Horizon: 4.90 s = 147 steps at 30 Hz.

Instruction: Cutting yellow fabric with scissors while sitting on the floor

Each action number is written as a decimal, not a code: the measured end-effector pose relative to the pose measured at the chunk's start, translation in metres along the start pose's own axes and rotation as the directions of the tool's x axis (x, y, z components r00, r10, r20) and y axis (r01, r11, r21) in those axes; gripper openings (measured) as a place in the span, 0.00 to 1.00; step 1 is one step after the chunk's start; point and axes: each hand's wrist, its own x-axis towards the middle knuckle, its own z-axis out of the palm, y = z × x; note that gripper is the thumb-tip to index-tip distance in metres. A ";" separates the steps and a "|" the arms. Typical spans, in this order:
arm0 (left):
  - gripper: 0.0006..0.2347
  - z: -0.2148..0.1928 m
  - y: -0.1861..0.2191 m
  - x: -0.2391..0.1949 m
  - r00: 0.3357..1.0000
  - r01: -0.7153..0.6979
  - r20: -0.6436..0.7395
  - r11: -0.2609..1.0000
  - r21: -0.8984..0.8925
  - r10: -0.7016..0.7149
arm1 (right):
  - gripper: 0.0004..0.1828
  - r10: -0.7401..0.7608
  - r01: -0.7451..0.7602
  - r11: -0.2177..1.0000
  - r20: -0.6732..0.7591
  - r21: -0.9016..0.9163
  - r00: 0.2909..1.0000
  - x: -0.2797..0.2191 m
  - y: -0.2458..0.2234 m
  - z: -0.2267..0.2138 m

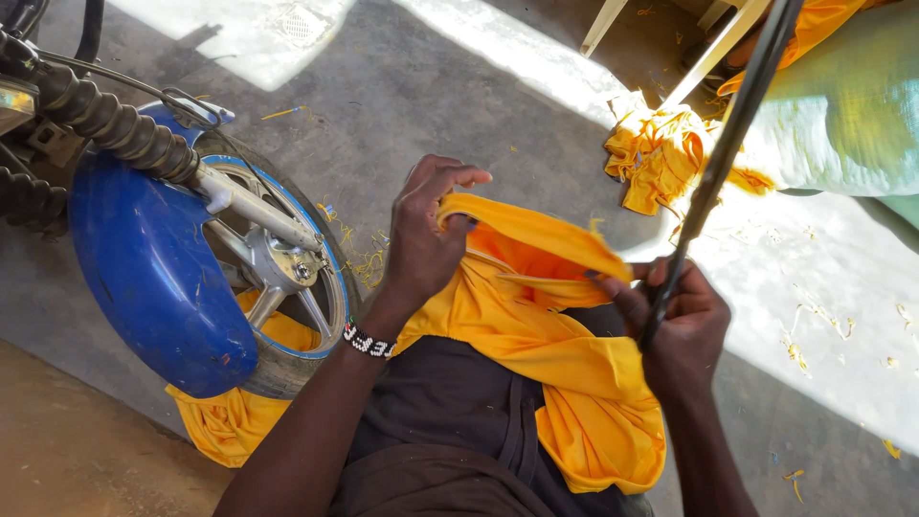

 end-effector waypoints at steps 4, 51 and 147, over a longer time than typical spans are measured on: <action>0.28 -0.013 -0.027 -0.008 0.978 -0.034 0.209 0.975 0.220 -0.013 | 0.18 0.159 -0.164 0.981 0.050 0.108 0.986 -0.039 0.004 0.045; 0.04 -0.028 -0.052 -0.069 0.789 0.064 0.601 0.989 0.131 -0.130 | 0.16 0.274 -0.234 0.959 0.323 -0.160 0.906 -0.052 0.057 0.080; 0.05 -0.049 -0.032 -0.074 0.929 0.036 0.362 0.992 0.119 -0.077 | 0.27 0.421 0.363 0.280 0.454 -0.889 0.786 -0.048 0.003 -0.070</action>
